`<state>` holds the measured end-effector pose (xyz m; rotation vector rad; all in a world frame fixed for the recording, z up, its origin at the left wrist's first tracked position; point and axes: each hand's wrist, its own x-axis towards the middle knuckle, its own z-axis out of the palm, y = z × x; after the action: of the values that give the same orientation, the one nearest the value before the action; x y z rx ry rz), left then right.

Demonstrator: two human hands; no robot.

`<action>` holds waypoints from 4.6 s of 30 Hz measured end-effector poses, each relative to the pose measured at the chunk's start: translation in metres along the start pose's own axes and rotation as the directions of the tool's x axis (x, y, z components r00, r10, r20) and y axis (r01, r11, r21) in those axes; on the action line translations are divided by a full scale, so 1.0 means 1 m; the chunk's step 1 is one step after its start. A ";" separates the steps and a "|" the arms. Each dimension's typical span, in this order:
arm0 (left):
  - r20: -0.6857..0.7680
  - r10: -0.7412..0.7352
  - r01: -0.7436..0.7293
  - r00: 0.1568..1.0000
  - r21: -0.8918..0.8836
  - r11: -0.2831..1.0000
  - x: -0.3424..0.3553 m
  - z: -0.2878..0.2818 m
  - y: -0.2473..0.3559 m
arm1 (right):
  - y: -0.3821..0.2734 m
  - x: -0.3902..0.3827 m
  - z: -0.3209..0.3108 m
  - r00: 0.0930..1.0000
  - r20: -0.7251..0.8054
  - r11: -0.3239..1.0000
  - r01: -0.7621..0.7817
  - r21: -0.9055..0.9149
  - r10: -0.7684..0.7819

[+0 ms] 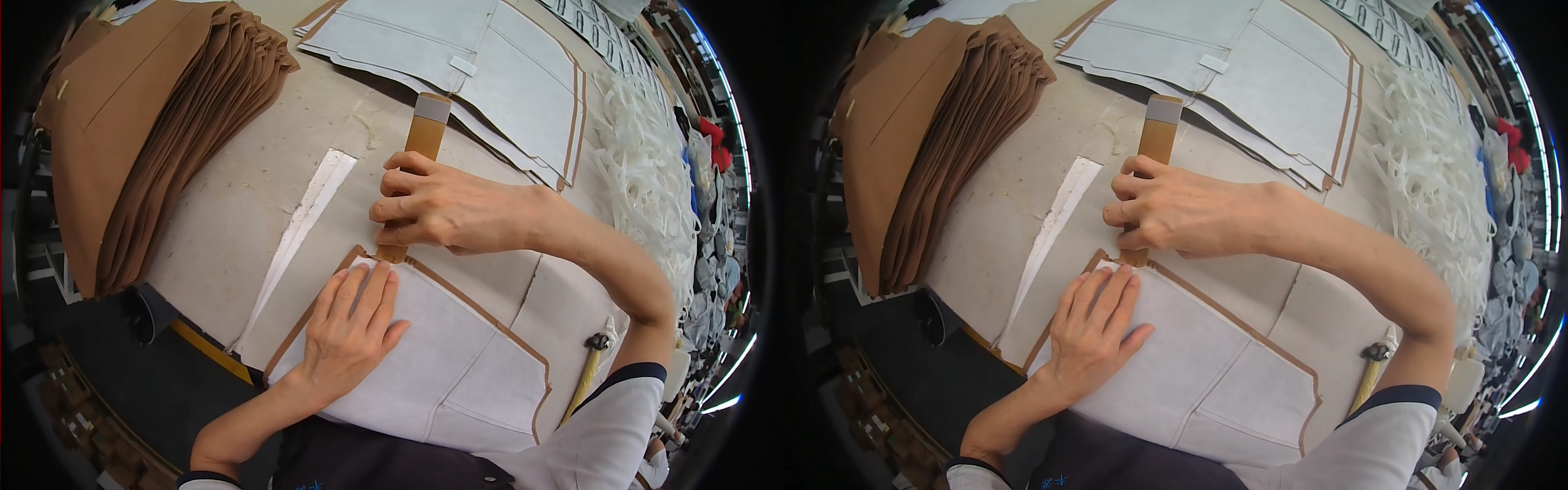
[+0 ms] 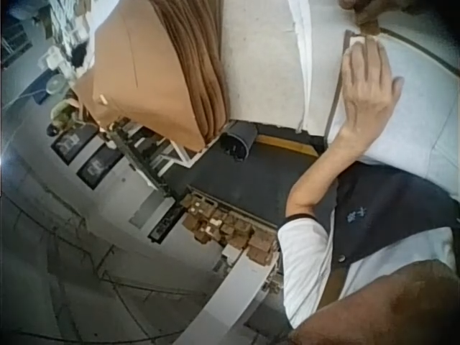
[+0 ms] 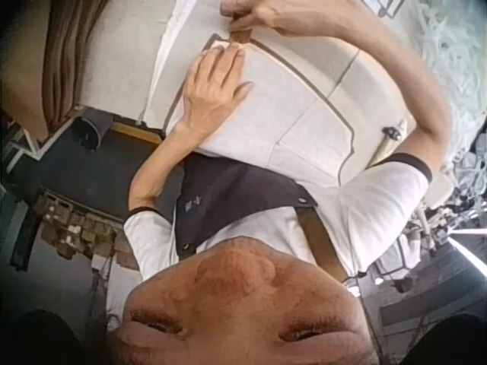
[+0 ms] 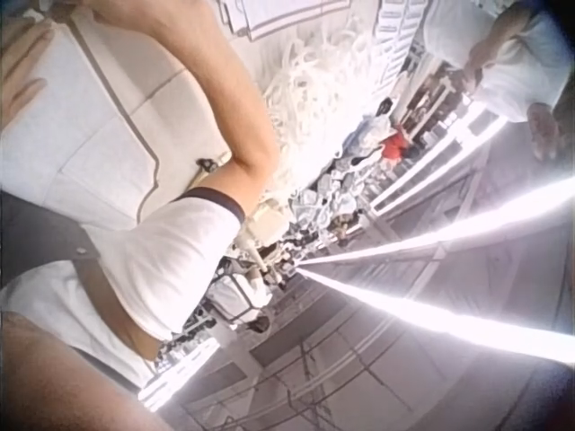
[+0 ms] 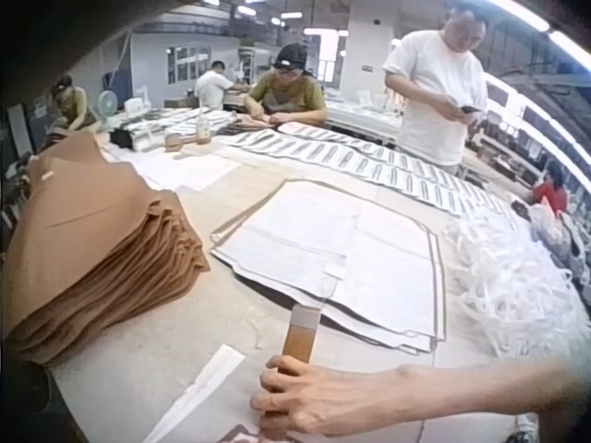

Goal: Folding and hammering the edges of leather pieces for bag or wallet construction.

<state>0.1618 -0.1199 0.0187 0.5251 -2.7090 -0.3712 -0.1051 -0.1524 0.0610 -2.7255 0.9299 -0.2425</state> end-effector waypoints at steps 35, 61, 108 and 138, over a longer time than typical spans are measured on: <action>-0.040 0.191 -0.195 0.981 -0.152 0.969 0.015 -0.007 -0.052 | -0.109 -0.018 0.081 0.516 -0.525 0.733 -0.532 0.423 0.677; 0.133 -0.013 0.090 0.991 -0.598 0.797 0.036 -0.019 -0.090 | -0.104 0.022 0.104 0.439 -0.544 0.697 -0.500 0.514 0.715; -0.046 0.227 -0.231 0.973 -0.196 0.953 0.013 -0.019 -0.063 | -0.353 -0.226 0.110 -0.386 -0.646 -0.292 -0.922 0.254 0.659; -0.130 0.256 -0.272 0.958 -0.128 0.954 0.008 -0.007 -0.062 | -0.191 -0.022 0.053 0.363 -0.288 0.430 -0.876 0.220 0.886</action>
<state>0.1768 -0.1805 0.0076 0.1337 -2.5743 -0.4455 0.0006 0.0170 0.0635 -1.7262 2.3157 -0.5266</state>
